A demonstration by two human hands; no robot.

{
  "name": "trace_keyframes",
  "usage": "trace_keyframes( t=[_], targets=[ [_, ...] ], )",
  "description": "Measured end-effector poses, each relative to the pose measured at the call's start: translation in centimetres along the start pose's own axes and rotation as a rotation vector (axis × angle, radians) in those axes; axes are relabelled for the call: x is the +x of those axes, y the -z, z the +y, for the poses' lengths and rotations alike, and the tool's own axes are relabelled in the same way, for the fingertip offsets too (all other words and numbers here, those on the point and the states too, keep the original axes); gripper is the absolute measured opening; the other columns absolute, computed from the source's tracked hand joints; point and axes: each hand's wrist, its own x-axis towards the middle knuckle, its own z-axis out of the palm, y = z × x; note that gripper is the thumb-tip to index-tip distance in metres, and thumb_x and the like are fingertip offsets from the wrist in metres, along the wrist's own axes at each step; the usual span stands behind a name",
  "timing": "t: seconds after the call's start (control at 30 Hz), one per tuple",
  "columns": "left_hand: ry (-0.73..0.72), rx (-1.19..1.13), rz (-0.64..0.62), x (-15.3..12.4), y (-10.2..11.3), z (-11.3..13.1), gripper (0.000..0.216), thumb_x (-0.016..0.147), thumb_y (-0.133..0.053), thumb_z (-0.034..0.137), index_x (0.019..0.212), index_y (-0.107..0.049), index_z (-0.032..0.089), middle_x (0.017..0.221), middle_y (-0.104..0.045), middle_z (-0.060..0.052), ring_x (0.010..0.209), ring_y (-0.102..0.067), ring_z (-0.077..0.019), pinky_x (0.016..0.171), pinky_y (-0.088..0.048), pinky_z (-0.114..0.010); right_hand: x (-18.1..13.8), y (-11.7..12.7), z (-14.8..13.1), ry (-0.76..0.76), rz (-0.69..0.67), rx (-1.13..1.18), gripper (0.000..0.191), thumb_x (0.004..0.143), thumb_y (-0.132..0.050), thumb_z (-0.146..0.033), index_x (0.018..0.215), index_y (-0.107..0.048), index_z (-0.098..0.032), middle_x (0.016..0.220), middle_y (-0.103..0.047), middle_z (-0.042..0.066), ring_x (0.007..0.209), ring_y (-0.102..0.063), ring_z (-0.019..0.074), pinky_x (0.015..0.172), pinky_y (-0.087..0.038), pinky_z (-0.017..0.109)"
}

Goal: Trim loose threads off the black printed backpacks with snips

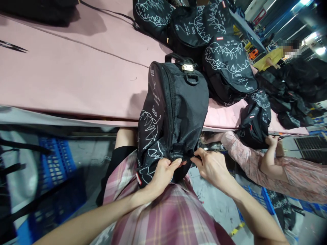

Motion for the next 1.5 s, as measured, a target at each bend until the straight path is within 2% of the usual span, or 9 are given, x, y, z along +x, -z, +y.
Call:
trace_keyframes(
  t=[0.13,0.33,0.63,0.8,0.93,1.07,1.23,1.37,1.5],
  targets=[
    [0.026,-0.008,0.020,0.0,0.0,-0.1,0.041,0.065,-0.065,0.050,0.050,-0.061,0.011,0.049,-0.056,-0.002,0.053,-0.052,-0.0141,0.050,-0.039,-0.023,0.4,0.0,0.3,0.011,-0.005,0.086,0.020,0.087,-0.048,-0.031,0.083,-0.065,-0.020,0.063,-0.067,0.004,0.058,-0.064,0.0192,0.050,-0.026,0.026],
    [0.058,-0.061,-0.077,-0.1,0.0,0.8,0.041,0.066,-0.062,0.049,0.064,-0.069,0.009,0.058,-0.062,-0.005,0.058,-0.053,-0.0153,0.056,-0.040,-0.025,0.8,-1.5,2.2,0.079,0.103,0.726,0.028,0.085,-0.052,-0.040,0.100,-0.059,-0.017,0.085,-0.069,0.004,0.071,-0.064,0.0156,0.060,-0.042,0.022],
    [-0.035,0.080,0.000,0.3,-0.2,-0.1,0.047,0.066,-0.060,0.055,0.048,-0.057,0.012,0.045,-0.047,0.001,0.046,-0.040,-0.0103,0.044,-0.030,-0.022,2.5,-1.4,-2.0,0.036,-0.030,0.182,0.013,0.079,-0.054,-0.020,0.082,-0.066,-0.024,0.078,-0.071,0.002,0.070,-0.066,0.0160,0.053,-0.029,0.022],
    [-0.139,0.201,-0.090,-0.3,0.9,0.9,0.039,0.082,-0.048,0.042,0.064,-0.066,0.012,0.056,-0.061,-0.002,0.053,-0.053,-0.0130,0.051,-0.038,-0.022,2.8,-3.2,-0.5,0.048,0.167,0.549,0.013,0.082,-0.050,-0.024,0.081,-0.061,-0.018,0.068,-0.064,0.001,0.060,-0.058,0.0129,0.054,-0.033,0.021],
    [-0.722,0.665,-0.050,-1.6,2.8,4.0,0.025,0.085,-0.053,0.029,0.067,-0.065,0.016,0.062,-0.065,0.000,0.056,-0.056,-0.0115,0.056,-0.039,-0.022,3.6,-5.2,2.4,-0.156,0.636,1.260,0.040,0.091,-0.038,-0.043,0.059,-0.043,-0.019,0.047,-0.039,-0.005,0.041,-0.036,0.0088,0.044,-0.030,0.021],
    [-1.296,1.163,0.248,0.3,1.8,6.2,0.014,0.086,-0.055,0.023,0.075,-0.062,0.019,0.077,-0.066,-0.002,0.078,-0.057,-0.0174,0.072,-0.037,-0.033,4.9,-5.9,3.3,-0.162,0.622,1.402,0.038,0.084,-0.052,-0.045,0.057,-0.049,-0.018,0.048,-0.047,-0.003,0.045,-0.044,0.0101,0.048,-0.040,0.023],
    [-1.224,1.491,0.461,3.9,-0.2,6.9,0.021,0.085,-0.051,0.013,0.064,-0.052,0.016,0.060,-0.054,-0.001,0.065,-0.050,-0.0167,0.061,-0.031,-0.033,5.9,-6.8,2.4,-0.046,0.656,1.270,0.033,0.075,-0.064,-0.037,0.101,-0.067,-0.017,0.103,-0.068,0.009,0.092,-0.063,0.0223,0.083,-0.050,0.037],
    [-1.330,1.381,0.621,4.1,1.2,10.7,0.019,0.085,-0.055,0.021,0.103,-0.058,0.018,0.101,-0.065,-0.009,0.097,-0.055,-0.0231,0.081,-0.036,-0.038,6.3,-7.9,1.6,-0.034,0.656,1.296,0.033,0.074,-0.065,-0.035,0.101,-0.068,-0.016,0.098,-0.069,0.009,0.087,-0.064,0.0221,0.076,-0.053,0.033],
    [-0.856,1.211,0.765,5.1,3.6,16.0,0.047,0.076,-0.062,0.043,0.110,-0.056,0.011,0.107,-0.063,-0.016,0.099,-0.058,-0.0291,0.078,-0.043,-0.037,6.4,-7.9,0.4,0.058,0.604,1.331,0.030,0.077,-0.062,-0.036,0.098,-0.068,-0.016,0.093,-0.068,0.008,0.085,-0.064,0.0202,0.074,-0.052,0.029]
  ],
)
